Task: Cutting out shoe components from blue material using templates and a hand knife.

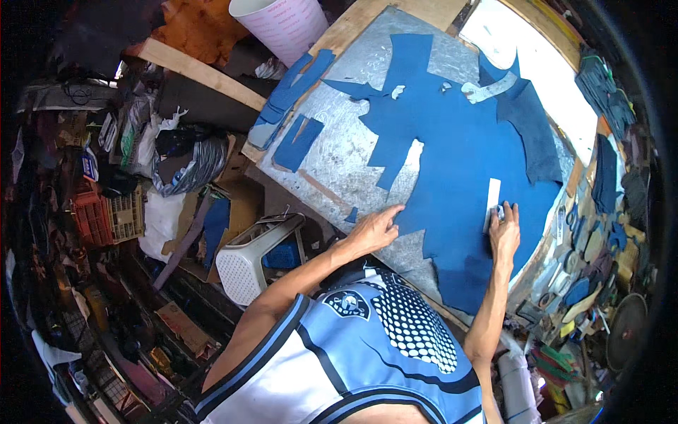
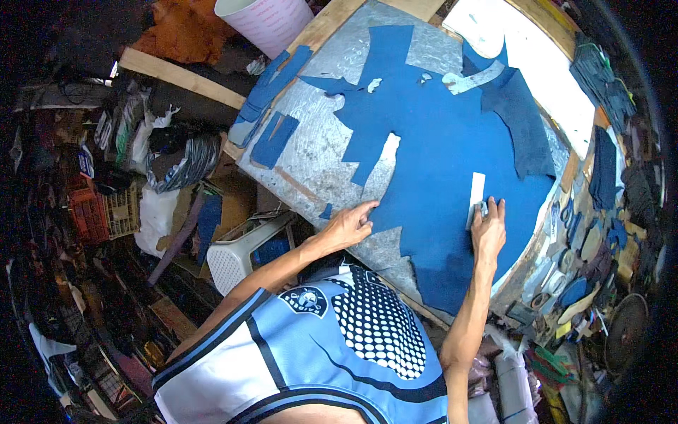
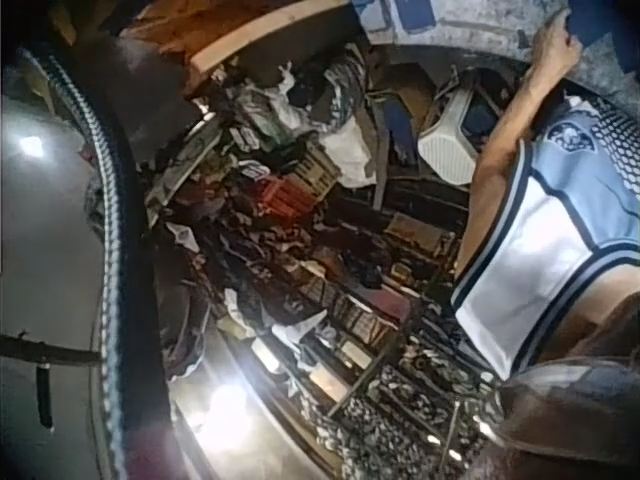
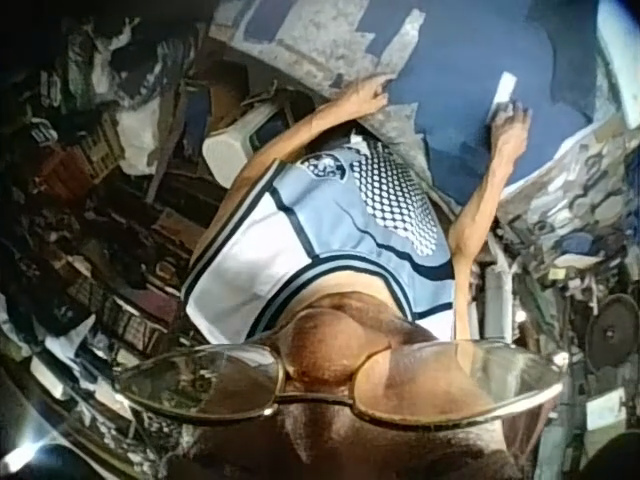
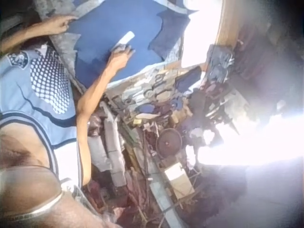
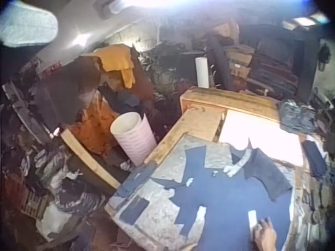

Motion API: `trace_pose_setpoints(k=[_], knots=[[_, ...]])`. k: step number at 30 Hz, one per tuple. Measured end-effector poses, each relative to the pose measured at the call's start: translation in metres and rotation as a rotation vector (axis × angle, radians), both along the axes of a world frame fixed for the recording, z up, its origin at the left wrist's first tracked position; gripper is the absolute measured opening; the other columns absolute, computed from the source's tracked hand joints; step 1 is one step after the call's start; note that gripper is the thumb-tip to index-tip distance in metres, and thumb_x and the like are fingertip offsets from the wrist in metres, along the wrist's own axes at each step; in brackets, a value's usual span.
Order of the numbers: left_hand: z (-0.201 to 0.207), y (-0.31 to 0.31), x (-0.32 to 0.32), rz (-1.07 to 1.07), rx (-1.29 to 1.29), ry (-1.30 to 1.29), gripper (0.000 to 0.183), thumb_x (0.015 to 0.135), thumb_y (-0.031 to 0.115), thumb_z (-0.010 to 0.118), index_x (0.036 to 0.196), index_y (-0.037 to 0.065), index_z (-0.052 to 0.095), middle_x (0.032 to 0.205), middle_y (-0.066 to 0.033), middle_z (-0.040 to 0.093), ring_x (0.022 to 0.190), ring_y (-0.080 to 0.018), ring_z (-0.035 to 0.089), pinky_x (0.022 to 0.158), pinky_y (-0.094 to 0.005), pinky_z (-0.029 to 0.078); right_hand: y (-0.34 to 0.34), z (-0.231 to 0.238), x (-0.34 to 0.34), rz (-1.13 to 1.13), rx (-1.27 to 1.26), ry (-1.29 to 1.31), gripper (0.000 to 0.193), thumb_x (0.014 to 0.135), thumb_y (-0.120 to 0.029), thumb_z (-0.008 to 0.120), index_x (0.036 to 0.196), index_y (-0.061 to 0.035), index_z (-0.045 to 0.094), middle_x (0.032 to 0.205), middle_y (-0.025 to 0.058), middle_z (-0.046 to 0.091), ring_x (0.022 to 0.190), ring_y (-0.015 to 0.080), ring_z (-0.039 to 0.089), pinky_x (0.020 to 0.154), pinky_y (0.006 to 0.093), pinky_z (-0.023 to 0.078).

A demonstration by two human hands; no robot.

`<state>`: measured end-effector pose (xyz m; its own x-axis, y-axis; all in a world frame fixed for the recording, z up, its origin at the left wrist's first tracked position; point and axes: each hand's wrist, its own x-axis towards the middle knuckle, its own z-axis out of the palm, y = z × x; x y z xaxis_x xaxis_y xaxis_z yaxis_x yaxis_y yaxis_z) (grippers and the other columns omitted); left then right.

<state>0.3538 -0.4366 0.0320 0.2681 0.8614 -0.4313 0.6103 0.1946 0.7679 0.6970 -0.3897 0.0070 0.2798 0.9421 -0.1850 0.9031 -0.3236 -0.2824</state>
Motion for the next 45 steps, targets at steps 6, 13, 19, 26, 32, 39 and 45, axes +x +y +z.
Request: trace_pose_setpoints(k=[6,13,19,26,32,39,45], knots=[[0.002,0.025,-0.069,0.04,0.515,0.267,0.046,0.087,0.021,0.066,0.13,0.006,0.056,0.103,-0.0188,0.065,0.095,-0.035,0.062,0.081,-0.0487,0.049,0.009,-0.005,-0.004,-0.006,-0.062,0.011,0.046,0.093,-0.033,0.061,0.129,-0.0034,0.062,0.143,0.0286,0.048,0.124,0.0446,0.054,0.101,0.0467,0.047],[0.009,0.065,-0.198,0.203,0.541,0.836,0.064,0.085,0.034,0.072,0.137,0.003,0.05,0.146,-0.0258,0.041,0.136,-0.0483,0.036,0.109,-0.0563,0.034,0.018,-0.009,-0.003,-0.038,-0.063,0.0,0.044,0.091,-0.032,0.061,0.126,-0.0055,0.065,0.14,0.0263,0.052,0.126,0.0415,0.053,0.105,0.0446,0.044],[-0.019,0.062,-0.213,0.097,0.652,0.722,0.064,0.089,0.035,0.07,0.138,0.0,0.048,0.142,-0.0283,0.047,0.135,-0.0472,0.04,0.112,-0.0536,0.032,0.013,0.014,-0.015,-0.214,-0.157,0.064,0.038,0.089,-0.033,0.06,0.119,-0.0111,0.068,0.126,0.0217,0.063,0.112,0.0402,0.062,0.095,0.046,0.051],[-0.019,0.053,-0.125,0.008,0.612,0.617,0.075,0.093,0.036,0.066,0.15,0.001,0.035,0.158,-0.0259,0.027,0.147,-0.0429,0.021,0.119,-0.0531,0.02,0.044,-0.019,0.079,-0.259,0.33,-0.186,0.054,0.085,-0.019,0.067,0.135,-0.0085,0.051,0.137,0.0268,0.049,0.107,0.0476,0.061,0.093,0.0523,0.05],[-0.021,0.032,0.025,-0.497,0.663,0.294,0.076,0.083,0.038,0.075,0.143,0.005,0.042,0.154,-0.0274,0.032,0.144,-0.0471,0.026,0.114,-0.0606,0.022,0.099,-0.034,0.141,-0.294,0.169,-0.131,0.054,0.084,-0.022,0.058,0.137,-0.0172,0.05,0.143,0.0218,0.048,0.108,0.043,0.064,0.096,0.0516,0.05],[-0.015,0.022,0.105,-0.635,0.532,0.339,0.071,0.084,0.042,0.072,0.141,0.005,0.048,0.154,-0.0268,0.03,0.144,-0.0478,0.025,0.116,-0.0599,0.019,0.124,-0.001,0.043,-0.05,0.354,-0.002,0.014,0.078,-0.021,0.063,0.083,-0.008,0.066,0.084,0.0159,0.069,0.072,0.0327,0.07,0.062,0.0466,0.057],[-0.012,0.023,0.122,-0.696,0.559,0.421,0.073,0.084,0.043,0.071,0.14,0.002,0.048,0.157,-0.0267,0.027,0.146,-0.0464,0.019,0.118,-0.0592,0.014,0.11,-0.01,-0.046,0.116,0.435,0.131,0.016,0.078,-0.013,0.06,0.083,-0.0015,0.07,0.076,0.0165,0.07,0.065,0.0277,0.071,0.056,0.0379,0.056]])
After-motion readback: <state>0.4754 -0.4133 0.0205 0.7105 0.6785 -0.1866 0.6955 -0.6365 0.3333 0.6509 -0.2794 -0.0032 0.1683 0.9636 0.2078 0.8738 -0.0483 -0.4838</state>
